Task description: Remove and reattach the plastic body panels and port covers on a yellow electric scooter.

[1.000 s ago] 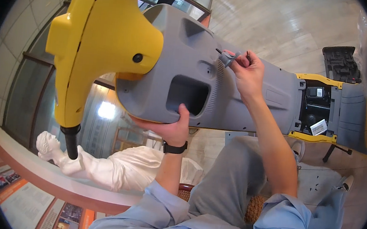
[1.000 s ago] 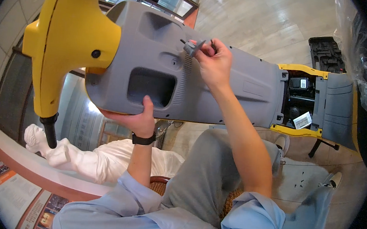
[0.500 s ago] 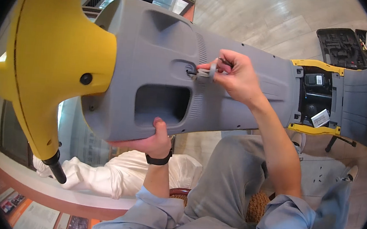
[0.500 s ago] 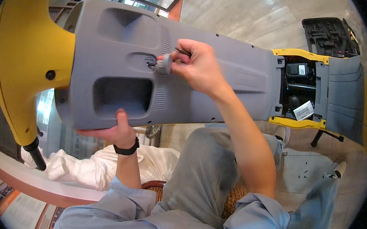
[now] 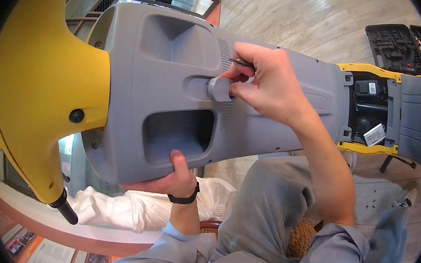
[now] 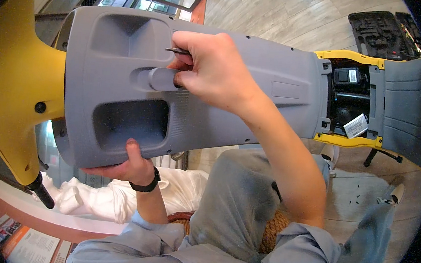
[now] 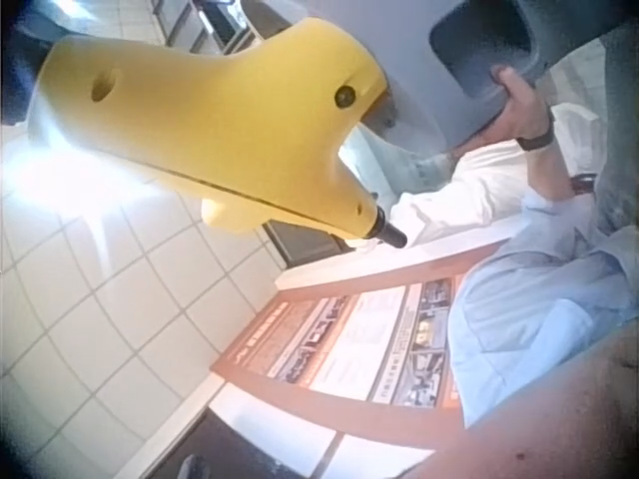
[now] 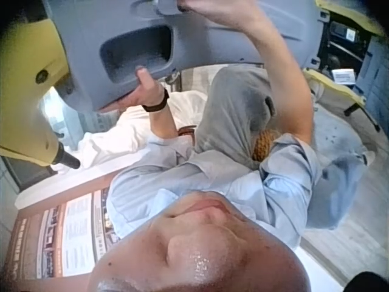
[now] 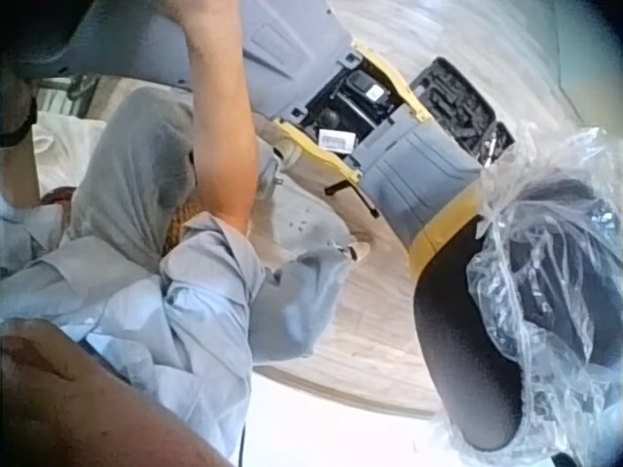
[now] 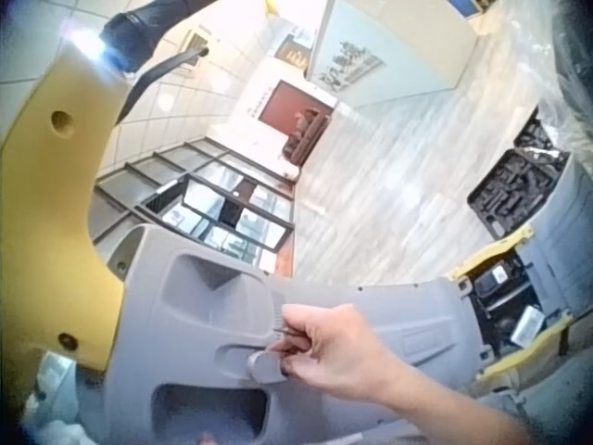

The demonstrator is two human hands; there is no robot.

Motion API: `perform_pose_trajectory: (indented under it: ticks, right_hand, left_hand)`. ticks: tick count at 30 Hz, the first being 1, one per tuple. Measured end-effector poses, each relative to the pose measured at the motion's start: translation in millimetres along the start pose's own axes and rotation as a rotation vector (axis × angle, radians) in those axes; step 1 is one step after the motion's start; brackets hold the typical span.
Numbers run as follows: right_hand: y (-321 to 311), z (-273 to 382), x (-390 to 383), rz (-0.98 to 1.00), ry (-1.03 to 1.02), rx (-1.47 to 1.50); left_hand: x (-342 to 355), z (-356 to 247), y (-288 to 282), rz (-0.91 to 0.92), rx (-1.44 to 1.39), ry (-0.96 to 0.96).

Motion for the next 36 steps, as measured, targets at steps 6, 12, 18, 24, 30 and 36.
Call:
perform_pose_trajectory:
  ticks: [6,12,18,24,30,36]
  right_hand:
    - [1.0,6.1,0.6,-0.039,0.005,-0.043]
    - [5.2,15.4,5.3,-0.014,-0.014,-0.085]
    - [2.0,9.0,2.7,-0.040,0.021,-0.060]
    - [1.8,24.4,-13.0,-0.270,-0.037,-0.314]
    - [12.3,38.4,-15.3,-0.292,-0.210,-0.389]
    - [4.4,32.6,-17.6,-0.318,-0.152,-0.421]
  left_hand:
    - [5.4,-4.9,-0.9,0.056,0.071,0.033]
    - [-13.4,-26.3,-72.1,-0.209,0.257,0.446]
    - [-86.1,-73.6,40.7,0.610,-0.790,-1.233]
    - [-68.7,-49.5,111.3,0.522,-1.379,-1.739]
    - [-76.5,-46.7,122.2,0.427,-1.532,-1.967]
    - [-85.1,-46.2,130.8,0.251,-1.812,-2.142]
Point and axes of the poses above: each hand's wrist, its own x-axis towards the middle knuckle, its own y-axis out of the palm, z = x × y, the point moved 5 cm from there along x, towards the middle knuckle, and after that the axes turned 7 degrees about -z, right-handed, at the moved point
